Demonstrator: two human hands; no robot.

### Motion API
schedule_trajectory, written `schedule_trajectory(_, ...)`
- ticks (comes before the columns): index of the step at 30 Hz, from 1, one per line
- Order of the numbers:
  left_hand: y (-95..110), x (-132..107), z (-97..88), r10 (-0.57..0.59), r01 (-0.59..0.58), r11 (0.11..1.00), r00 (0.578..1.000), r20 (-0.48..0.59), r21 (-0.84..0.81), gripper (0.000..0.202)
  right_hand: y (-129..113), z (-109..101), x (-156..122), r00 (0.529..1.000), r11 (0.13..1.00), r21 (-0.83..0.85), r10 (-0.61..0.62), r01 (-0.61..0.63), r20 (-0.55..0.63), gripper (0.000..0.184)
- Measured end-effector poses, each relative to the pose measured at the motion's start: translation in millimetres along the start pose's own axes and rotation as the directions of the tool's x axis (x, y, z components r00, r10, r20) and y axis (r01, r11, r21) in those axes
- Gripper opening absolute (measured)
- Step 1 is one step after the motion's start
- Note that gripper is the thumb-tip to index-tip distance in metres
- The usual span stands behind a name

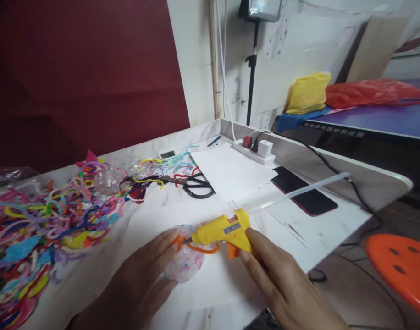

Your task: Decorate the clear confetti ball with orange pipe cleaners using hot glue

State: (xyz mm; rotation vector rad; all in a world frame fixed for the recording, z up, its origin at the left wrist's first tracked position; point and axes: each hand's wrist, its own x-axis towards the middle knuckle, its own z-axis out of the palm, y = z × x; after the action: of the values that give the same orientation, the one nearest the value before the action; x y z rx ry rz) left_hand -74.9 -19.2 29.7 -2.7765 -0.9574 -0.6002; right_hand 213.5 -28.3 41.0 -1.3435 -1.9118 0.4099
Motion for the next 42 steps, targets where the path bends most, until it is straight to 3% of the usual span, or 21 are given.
schedule_trajectory(13, -1, 1, 0.8, 0.002, -0.002, 1.000, 1.000, 0.008, -0.018, 0.057, 9, 6, -11, 0.996, 0.995, -0.065, -0.069, 0.073, 0.059, 0.018)
schedule_trajectory(20, -2, 2, 0.6, 0.000, 0.001, 0.999, 1.000, 0.025, -0.037, 0.058, 5, 8, -7, 0.997, 0.998, -0.047, -0.037, 0.040, 0.063, 0.015)
schedule_trajectory(29, -1, 0, -1.7, -0.002, 0.002, 1.000, 1.000, -0.003, -0.003, 0.058, -2, 13, 0, 0.996, 0.994, -0.070, -0.089, 0.087, -0.027, 0.017)
schedule_trajectory(42, 0, 0, 0.6, 0.004, -0.004, 1.000, 1.000, 0.018, 0.005, 0.059, 0, 9, -12, 0.992, 0.990, -0.068, -0.127, 0.127, -0.004, 0.011)
